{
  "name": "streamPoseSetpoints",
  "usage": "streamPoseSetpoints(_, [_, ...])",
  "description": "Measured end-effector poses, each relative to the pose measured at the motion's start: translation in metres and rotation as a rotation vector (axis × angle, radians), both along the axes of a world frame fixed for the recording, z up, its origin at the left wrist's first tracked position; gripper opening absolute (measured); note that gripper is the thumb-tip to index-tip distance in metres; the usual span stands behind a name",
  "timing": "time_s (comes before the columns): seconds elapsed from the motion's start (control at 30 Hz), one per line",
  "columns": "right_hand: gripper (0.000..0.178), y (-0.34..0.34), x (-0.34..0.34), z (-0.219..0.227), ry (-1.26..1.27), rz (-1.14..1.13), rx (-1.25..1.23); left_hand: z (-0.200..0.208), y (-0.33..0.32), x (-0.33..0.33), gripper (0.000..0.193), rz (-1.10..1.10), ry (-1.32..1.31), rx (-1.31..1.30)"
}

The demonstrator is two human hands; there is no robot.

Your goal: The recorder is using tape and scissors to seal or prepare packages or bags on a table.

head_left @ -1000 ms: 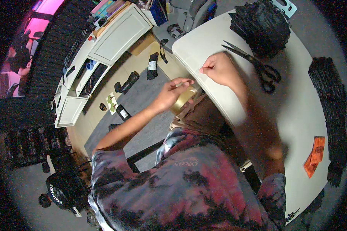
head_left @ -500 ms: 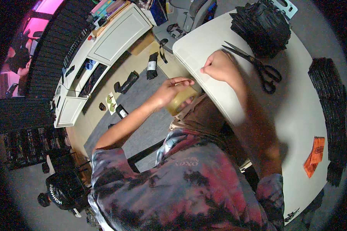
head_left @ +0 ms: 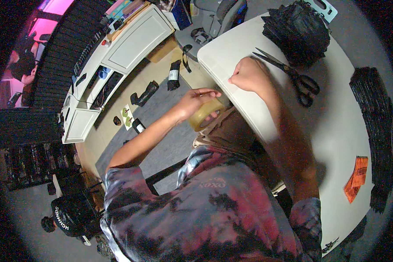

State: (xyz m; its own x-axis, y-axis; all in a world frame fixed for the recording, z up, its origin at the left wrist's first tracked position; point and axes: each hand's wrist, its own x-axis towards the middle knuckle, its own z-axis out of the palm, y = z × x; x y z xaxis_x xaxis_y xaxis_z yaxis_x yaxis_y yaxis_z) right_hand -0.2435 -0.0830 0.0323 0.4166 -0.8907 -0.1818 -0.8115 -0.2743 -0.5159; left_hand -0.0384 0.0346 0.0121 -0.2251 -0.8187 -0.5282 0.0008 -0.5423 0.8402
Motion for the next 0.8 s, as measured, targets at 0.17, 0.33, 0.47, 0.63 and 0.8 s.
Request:
streamPoseSetpoints(0.17, [0.027, 0.000, -0.004, 0.003, 0.002, -0.014, -0.018, -0.002, -0.003, 0.000, 0.037, -0.066, -0.029, 0.004])
streamPoseSetpoints(0.33, [0.031, -0.001, 0.004, 0.002, 0.085, 0.034, -0.092, -0.004, 0.008, 0.014, 0.038, -0.036, -0.048, 0.023])
streamPoseSetpoints(0.47, [0.028, -0.012, -0.043, 0.004, 0.015, 0.123, 0.123, -0.006, -0.004, 0.004, 0.039, -0.114, 0.037, 0.017])
streamPoseSetpoints(0.63, [0.046, 0.048, -0.037, 0.011, -0.345, 0.344, -0.500, -0.006, 0.001, 0.007, 0.038, -0.104, 0.019, -0.013])
streamPoseSetpoints(0.8, [0.067, 0.085, -0.041, -0.022, -0.181, 0.459, -0.625, -0.003, -0.004, 0.004, 0.036, -0.143, -0.011, -0.006])
